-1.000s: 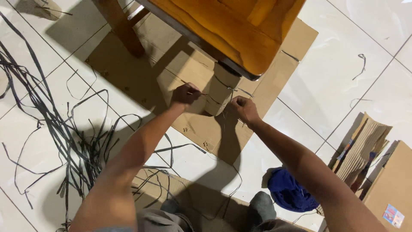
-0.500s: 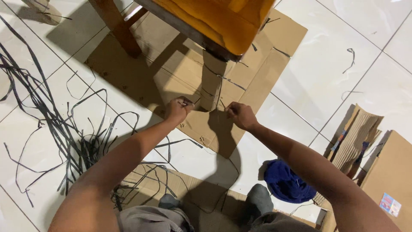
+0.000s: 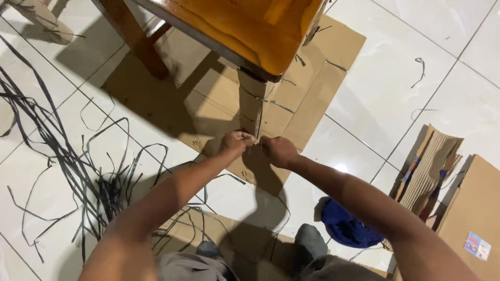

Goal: Wrapping a wooden chair leg with cardboard and securing it with plastic ties.

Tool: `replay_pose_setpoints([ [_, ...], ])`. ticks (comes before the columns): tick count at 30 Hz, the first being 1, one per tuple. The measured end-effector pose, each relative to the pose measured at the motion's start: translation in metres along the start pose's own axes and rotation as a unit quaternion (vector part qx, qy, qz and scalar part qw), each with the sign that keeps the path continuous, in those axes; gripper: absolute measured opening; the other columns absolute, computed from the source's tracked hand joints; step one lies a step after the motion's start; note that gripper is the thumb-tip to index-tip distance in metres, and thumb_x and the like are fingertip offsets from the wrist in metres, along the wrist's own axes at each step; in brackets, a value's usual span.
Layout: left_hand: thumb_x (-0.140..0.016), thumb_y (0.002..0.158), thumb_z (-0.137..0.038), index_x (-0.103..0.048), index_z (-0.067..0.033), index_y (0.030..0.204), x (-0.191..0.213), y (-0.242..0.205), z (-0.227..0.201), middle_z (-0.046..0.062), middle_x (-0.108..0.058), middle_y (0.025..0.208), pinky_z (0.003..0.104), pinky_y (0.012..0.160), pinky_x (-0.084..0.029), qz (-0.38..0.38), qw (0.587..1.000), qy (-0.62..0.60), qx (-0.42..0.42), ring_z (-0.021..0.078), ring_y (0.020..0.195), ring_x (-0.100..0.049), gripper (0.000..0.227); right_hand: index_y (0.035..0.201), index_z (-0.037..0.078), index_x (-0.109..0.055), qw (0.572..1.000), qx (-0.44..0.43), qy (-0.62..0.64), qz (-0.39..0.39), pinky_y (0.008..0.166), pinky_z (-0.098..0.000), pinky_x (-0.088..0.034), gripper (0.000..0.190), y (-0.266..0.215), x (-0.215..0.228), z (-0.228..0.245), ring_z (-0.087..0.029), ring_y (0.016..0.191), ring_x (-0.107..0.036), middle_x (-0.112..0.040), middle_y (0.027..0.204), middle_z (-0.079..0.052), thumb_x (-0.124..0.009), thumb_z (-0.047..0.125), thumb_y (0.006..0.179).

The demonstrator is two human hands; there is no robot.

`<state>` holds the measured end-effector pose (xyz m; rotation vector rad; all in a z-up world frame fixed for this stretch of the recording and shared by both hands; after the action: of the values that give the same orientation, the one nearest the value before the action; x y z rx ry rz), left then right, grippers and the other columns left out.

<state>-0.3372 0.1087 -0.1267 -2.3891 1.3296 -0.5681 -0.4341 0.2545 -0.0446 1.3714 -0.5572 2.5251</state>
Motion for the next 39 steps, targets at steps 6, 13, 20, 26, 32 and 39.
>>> replay_pose_setpoints([
  [6, -0.083, 0.087, -0.029, -0.077, -0.0062, 0.102, -0.008, 0.000, -0.003, 0.008, -0.075, 0.079, 0.036, 0.075, -0.052, -0.024, 0.999, 0.018, -0.023, 0.0183, 0.075, -0.069, 0.028, 0.091, 0.011, -0.068, 0.997, 0.051, -0.008, -0.063, 0.057, -0.0515, -0.059, 0.008, 0.009, -0.010, 0.009, -0.040, 0.068, -0.075, -0.072, 0.067, -0.017, -0.062, 0.015, 0.087],
  [13, -0.084, 0.082, -0.023, -0.076, -0.0020, 0.091, -0.010, 0.000, -0.003, 0.007, -0.069, 0.065, 0.027, 0.060, -0.046, -0.048, 0.996, -0.067, -0.035, 0.0130, 0.060, -0.059, 0.024, 0.096, 0.008, -0.060, 0.991, 0.056, 0.108, -0.061, 0.062, -0.0557, -0.053, 0.015, -0.001, -0.004, 0.028, -0.044, 0.078, -0.071, -0.070, 0.073, -0.020, -0.063, 0.017, 0.084],
  [20, -0.084, 0.082, -0.026, -0.077, -0.0032, 0.102, -0.012, -0.001, -0.001, 0.005, -0.063, 0.062, 0.020, 0.059, -0.047, 0.017, 0.997, -0.075, -0.005, 0.0096, 0.056, -0.056, 0.031, 0.109, 0.018, -0.062, 0.991, 0.003, 0.124, -0.044, 0.073, -0.0537, -0.057, 0.026, -0.014, 0.003, 0.035, -0.041, 0.084, -0.073, -0.073, 0.082, -0.013, -0.063, 0.016, 0.083],
  [26, -0.082, 0.084, -0.025, -0.075, -0.0110, 0.099, -0.017, -0.006, 0.001, 0.003, -0.069, 0.071, 0.024, 0.062, -0.047, 0.036, 0.998, -0.058, -0.006, 0.0107, 0.063, -0.059, 0.022, 0.098, 0.016, -0.063, 0.989, -0.009, 0.120, -0.086, 0.064, -0.0571, -0.054, 0.008, -0.022, -0.002, 0.036, -0.045, 0.077, -0.071, -0.071, 0.077, -0.017, -0.063, 0.021, 0.091],
  [32, -0.085, 0.078, -0.024, -0.075, -0.0175, 0.093, -0.013, -0.007, 0.001, 0.005, -0.076, 0.080, 0.025, 0.068, -0.049, 0.015, 1.000, -0.012, -0.013, 0.0119, 0.070, -0.065, 0.019, 0.087, 0.020, -0.067, 0.982, -0.038, 0.174, -0.057, 0.066, -0.0486, -0.055, 0.011, -0.019, -0.020, 0.022, -0.037, 0.079, -0.073, -0.072, 0.074, -0.009, -0.061, 0.028, 0.092],
  [39, -0.084, 0.075, -0.028, -0.076, -0.0249, 0.091, -0.010, -0.011, 0.012, -0.002, -0.079, 0.080, 0.025, 0.072, -0.052, 0.005, 0.999, 0.043, 0.020, 0.0108, 0.074, -0.072, 0.018, 0.095, 0.009, -0.069, 0.977, -0.014, 0.210, -0.018, 0.071, -0.0554, -0.053, 0.023, -0.032, 0.014, 0.047, -0.046, 0.080, -0.070, -0.070, 0.075, -0.022, -0.060, 0.030, 0.098],
])
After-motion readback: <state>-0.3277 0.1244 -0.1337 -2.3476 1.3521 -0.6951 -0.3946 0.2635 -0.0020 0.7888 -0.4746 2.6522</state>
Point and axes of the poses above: each hand's wrist, its own y-axis towards the middle knuckle, its own x-axis out of the back of the hand, z = x × y, the point moved 7 cm from there along y, towards the middle knuckle
